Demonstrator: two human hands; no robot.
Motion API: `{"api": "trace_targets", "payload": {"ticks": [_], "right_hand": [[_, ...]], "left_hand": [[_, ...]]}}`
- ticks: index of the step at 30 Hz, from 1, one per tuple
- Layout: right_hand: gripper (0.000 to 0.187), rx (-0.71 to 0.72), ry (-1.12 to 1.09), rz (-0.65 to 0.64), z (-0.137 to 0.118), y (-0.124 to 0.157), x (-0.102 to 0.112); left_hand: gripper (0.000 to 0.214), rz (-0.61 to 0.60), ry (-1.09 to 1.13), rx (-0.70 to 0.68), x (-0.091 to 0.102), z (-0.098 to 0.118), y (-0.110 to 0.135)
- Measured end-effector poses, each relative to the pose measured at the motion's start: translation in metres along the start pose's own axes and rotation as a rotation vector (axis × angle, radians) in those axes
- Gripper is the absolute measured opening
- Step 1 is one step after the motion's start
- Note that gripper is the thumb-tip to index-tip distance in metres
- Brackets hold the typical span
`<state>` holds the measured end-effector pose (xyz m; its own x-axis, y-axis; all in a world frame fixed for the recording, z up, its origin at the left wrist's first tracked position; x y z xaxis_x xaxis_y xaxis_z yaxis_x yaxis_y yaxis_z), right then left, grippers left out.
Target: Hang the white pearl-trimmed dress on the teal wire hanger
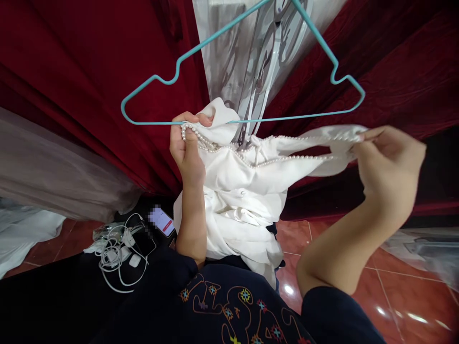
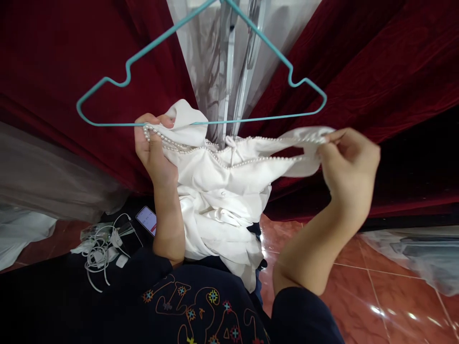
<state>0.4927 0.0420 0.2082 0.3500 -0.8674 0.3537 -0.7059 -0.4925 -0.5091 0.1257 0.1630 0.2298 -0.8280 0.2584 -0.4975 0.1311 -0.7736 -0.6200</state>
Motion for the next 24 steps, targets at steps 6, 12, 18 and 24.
{"api": "trace_targets", "payload": {"ticks": [6, 12, 18, 24], "right_hand": [[0.009, 0.584, -0.106, -0.054, -0.096, 0.061, -0.012], [0.012, 0.581, -0.218, -0.219, -0.125, 0.066, -0.061], [0.011, 0.538, -0.221, -0.164, -0.111, 0.069, -0.062], [0.009, 0.605, -0.161, -0.211, -0.116, 0.063, -0.056]], "left_hand": [[0.016, 0.002, 0.11, 0.145, -0.003, -0.013, 0.004], [0.024, 0.0, -0.045, 0.133, 0.009, -0.018, 0.01], [0.023, 0.055, -0.496, 0.207, 0.079, -0.011, 0.001], [0.034, 0.175, -0.551, 0.192, 0.086, 0.024, -0.034]]}}
Point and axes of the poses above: each hand's wrist, its own y-axis away from the middle knuckle, its own x-axis out of the back of the hand, z = x × y, the point moved 5 cm from there along -y, towards the middle knuckle, and after that the axes turned 6 degrees about y, right-handed, at the moved point
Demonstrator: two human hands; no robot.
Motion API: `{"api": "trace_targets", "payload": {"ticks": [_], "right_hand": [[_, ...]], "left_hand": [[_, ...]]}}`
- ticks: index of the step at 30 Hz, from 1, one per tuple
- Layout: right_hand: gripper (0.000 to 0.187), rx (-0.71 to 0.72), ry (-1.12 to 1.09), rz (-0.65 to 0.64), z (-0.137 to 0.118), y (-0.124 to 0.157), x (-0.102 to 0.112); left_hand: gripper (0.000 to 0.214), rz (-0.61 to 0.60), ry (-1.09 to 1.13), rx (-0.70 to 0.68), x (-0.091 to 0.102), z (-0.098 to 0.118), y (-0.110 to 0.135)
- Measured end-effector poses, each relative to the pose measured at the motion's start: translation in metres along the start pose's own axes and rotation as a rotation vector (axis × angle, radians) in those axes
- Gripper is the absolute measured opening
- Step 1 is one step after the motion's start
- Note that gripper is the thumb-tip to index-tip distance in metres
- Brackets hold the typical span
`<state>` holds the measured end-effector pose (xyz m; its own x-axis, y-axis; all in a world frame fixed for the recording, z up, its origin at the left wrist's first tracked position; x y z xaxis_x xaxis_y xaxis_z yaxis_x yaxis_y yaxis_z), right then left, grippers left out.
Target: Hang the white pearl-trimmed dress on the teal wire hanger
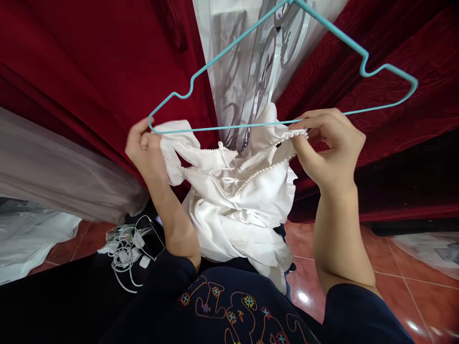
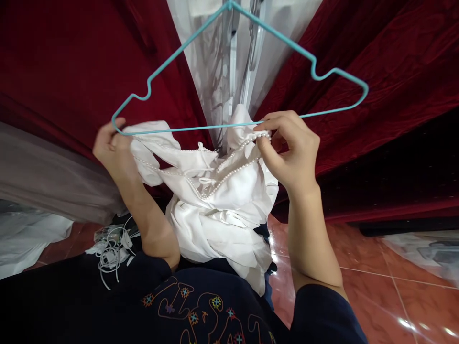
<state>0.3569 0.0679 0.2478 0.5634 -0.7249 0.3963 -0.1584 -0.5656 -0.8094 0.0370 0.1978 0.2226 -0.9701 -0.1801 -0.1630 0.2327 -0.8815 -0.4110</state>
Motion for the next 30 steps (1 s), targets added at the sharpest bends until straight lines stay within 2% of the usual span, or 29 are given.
{"api": "trace_targets", "payload": {"ticks": [3, 6, 9, 11, 13, 16, 18, 20, 21, 23, 24, 25, 26, 28, 30], "right_hand": [[0.009, -0.016, 0.033, -0.033, -0.001, -0.001, 0.001], [0.007, -0.031, 0.045, -0.021, -0.002, 0.0, 0.003], [0.007, -0.015, 0.037, -0.026, -0.003, -0.001, 0.002], [0.007, -0.01, 0.032, -0.033, -0.003, -0.001, 0.0], [0.006, -0.002, 0.028, -0.026, -0.003, -0.002, -0.001], [0.006, -0.007, 0.041, -0.02, -0.004, -0.001, 0.0], [0.005, -0.02, 0.038, -0.013, -0.005, 0.0, 0.001], [0.005, -0.031, 0.016, -0.006, -0.006, 0.001, 0.001], [0.005, -0.035, -0.002, 0.002, -0.005, 0.002, 0.001], [0.004, -0.047, -0.038, 0.02, -0.003, 0.003, -0.001], [0.004, -0.055, -0.057, 0.031, -0.002, 0.003, -0.003], [0.003, -0.061, -0.076, 0.044, 0.0, 0.004, -0.005], [0.003, -0.065, -0.093, 0.057, 0.001, 0.004, -0.007], [0.001, -0.077, -0.119, 0.08, 0.004, 0.004, -0.01], [0.002, -0.101, -0.123, 0.088, 0.005, 0.004, -0.013]], "left_hand": [[0.039, -0.058, 0.046, 0.002, -0.025, 0.026, -0.008], [0.038, -0.058, 0.1, -0.025, -0.044, 0.049, -0.014], [0.033, -0.059, 0.134, -0.083, -0.05, 0.072, -0.024], [0.025, -0.101, 0.115, -0.178, -0.052, 0.088, -0.035], [0.013, -0.182, 0.006, -0.313, -0.058, 0.102, -0.048], [0.014, -0.311, -0.15, -0.507, -0.073, 0.11, -0.06], [0.018, -0.467, -0.09, -0.611, -0.085, 0.111, -0.053], [0.022, -0.559, 0.109, -0.634, -0.088, 0.111, -0.034], [0.024, -0.583, 0.212, -0.607, -0.087, 0.11, -0.02], [0.015, -0.417, 0.412, -0.45, -0.075, 0.1, 0.006], [0.016, -0.398, 0.463, -0.376, -0.071, 0.093, 0.021], [0.021, -0.418, 0.518, -0.291, -0.068, 0.084, 0.036], [0.031, -0.501, 0.509, -0.149, -0.071, 0.07, 0.049], [0.041, -0.608, 0.413, 0.193, -0.077, 0.038, 0.07], [0.044, -0.578, 0.398, 0.367, -0.083, 0.019, 0.078]]}}
Point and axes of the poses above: each hand's wrist, its own y-axis away from the middle knuckle, its own x-axis out of the back of the hand, z = x × y, the point moved 5 cm from there along -y, towards the middle knuckle, and after that the axes turned 6 degrees about y, right-handed, at the moved point
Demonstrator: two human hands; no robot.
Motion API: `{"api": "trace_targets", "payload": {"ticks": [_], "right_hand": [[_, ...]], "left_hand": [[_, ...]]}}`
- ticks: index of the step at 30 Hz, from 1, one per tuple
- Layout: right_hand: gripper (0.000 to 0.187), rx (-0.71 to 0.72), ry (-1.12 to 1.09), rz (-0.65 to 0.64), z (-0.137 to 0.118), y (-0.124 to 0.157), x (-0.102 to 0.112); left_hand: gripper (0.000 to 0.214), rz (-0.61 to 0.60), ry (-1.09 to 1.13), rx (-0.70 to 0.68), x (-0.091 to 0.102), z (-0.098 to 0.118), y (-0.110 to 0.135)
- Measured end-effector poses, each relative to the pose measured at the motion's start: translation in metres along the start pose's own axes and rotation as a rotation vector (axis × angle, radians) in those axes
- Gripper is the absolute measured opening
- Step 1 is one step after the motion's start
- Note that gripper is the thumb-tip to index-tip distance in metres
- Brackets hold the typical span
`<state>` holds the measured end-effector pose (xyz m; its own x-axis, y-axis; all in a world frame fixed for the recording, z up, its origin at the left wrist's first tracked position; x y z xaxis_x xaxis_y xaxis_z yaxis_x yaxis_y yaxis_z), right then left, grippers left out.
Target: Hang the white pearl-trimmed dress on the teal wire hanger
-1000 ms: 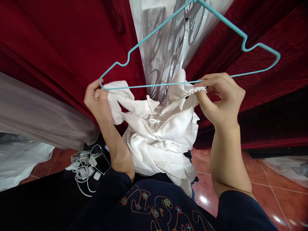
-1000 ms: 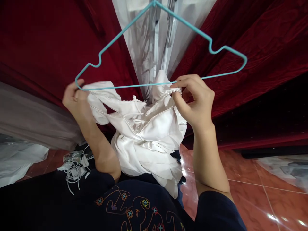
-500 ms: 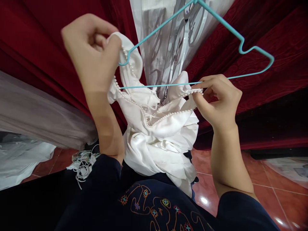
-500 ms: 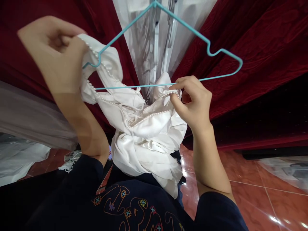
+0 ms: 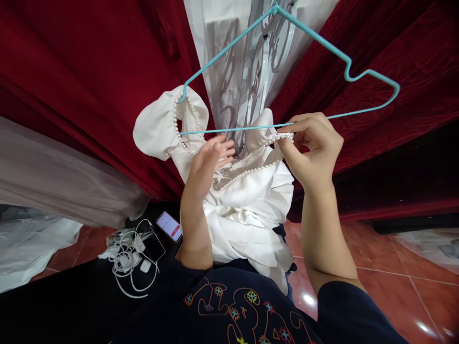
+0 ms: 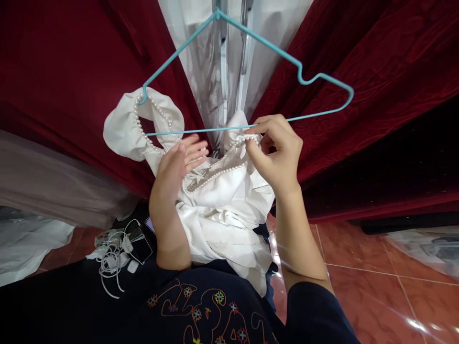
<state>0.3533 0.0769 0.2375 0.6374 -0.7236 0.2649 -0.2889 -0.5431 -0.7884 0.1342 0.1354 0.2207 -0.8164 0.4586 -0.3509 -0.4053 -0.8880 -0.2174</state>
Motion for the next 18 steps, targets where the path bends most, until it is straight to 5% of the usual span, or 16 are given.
{"api": "trace_targets", "payload": {"ticks": [6, 10, 13, 16, 18], "right_hand": [[0.008, -0.028, 0.057, 0.033, -0.009, 0.007, -0.004], [0.007, -0.028, 0.119, 0.428, 0.0, 0.032, 0.029], [0.014, -0.3, 0.126, 0.721, 0.035, 0.047, 0.064], [0.019, -0.628, 0.006, 0.748, 0.072, 0.037, 0.082], [0.022, -0.596, -0.091, 0.746, 0.084, 0.015, 0.093]], "left_hand": [[0.011, 0.129, 0.355, -0.198, -0.017, 0.012, -0.024], [0.005, 0.208, 0.283, -0.149, -0.01, 0.013, -0.029], [0.008, 0.212, 0.276, -0.152, -0.003, 0.016, -0.027], [0.008, 0.147, 0.275, -0.114, -0.003, 0.021, -0.023], [0.007, 0.089, 0.271, -0.066, -0.006, 0.022, -0.02]]}}
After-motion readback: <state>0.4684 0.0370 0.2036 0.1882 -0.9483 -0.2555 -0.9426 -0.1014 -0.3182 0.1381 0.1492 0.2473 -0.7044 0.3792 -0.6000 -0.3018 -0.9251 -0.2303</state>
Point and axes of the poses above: each hand's wrist, its own y-axis away from the middle knuckle, its own x-axis out of the back of the hand, z = x × y, the point moved 5 cm from there along -y, towards the middle knuckle, and after that the axes turned 6 degrees about y, right-handed, at the moved point
